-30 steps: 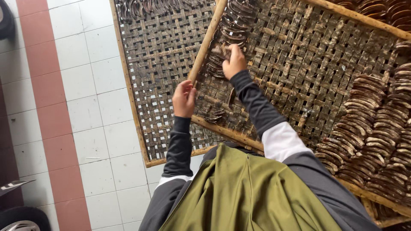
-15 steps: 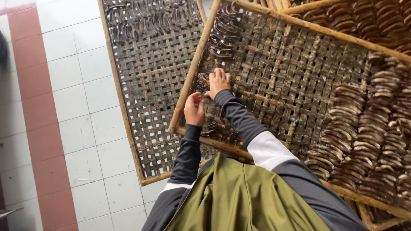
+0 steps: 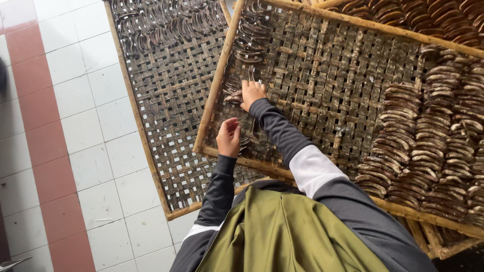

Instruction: The person sorts dried food items on woven bamboo trays by hand, moving individual pieces between trays and gathering them into small stacks.

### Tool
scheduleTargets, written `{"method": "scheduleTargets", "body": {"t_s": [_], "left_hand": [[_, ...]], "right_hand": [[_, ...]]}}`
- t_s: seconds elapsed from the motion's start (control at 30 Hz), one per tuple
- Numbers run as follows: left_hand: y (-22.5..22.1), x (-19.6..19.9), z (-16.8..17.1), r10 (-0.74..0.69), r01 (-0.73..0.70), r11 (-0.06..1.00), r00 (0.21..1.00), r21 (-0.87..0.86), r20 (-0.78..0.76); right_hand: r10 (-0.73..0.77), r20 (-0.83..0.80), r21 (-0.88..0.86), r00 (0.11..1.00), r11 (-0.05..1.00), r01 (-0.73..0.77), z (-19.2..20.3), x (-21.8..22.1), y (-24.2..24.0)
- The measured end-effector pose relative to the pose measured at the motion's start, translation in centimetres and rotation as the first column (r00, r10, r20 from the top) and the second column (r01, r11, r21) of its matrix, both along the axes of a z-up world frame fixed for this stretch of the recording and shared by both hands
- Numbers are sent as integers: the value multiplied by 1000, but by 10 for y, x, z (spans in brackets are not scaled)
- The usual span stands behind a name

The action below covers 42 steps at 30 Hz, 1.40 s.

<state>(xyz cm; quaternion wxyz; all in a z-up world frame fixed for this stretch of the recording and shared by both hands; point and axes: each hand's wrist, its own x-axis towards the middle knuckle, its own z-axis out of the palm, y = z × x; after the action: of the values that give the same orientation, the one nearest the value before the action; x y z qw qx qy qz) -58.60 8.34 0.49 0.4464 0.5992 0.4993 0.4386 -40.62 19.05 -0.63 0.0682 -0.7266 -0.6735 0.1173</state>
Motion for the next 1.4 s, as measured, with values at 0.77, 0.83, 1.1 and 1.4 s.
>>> {"method": "scheduleTargets", "body": {"t_s": [0.77, 0.83, 1.1, 1.4], "left_hand": [[-2, 24, -42, 110, -88, 990, 969, -108, 219], [-3, 29, -59, 71, -47, 996, 923, -72, 377], [-45, 88, -36, 56, 279, 891, 715, -357, 697], [-96, 164, -38, -185, 596, 735, 635, -323, 750]], "right_hand": [[41, 34, 357, 999, 933, -50, -28, -19, -38], [-9, -164, 69, 986, 997, 21, -18, -14, -40], [-62, -997, -54, 40, 981, 188, 56, 69, -121], [13, -996, -22, -87, 924, 382, 73, 185, -233]]}}
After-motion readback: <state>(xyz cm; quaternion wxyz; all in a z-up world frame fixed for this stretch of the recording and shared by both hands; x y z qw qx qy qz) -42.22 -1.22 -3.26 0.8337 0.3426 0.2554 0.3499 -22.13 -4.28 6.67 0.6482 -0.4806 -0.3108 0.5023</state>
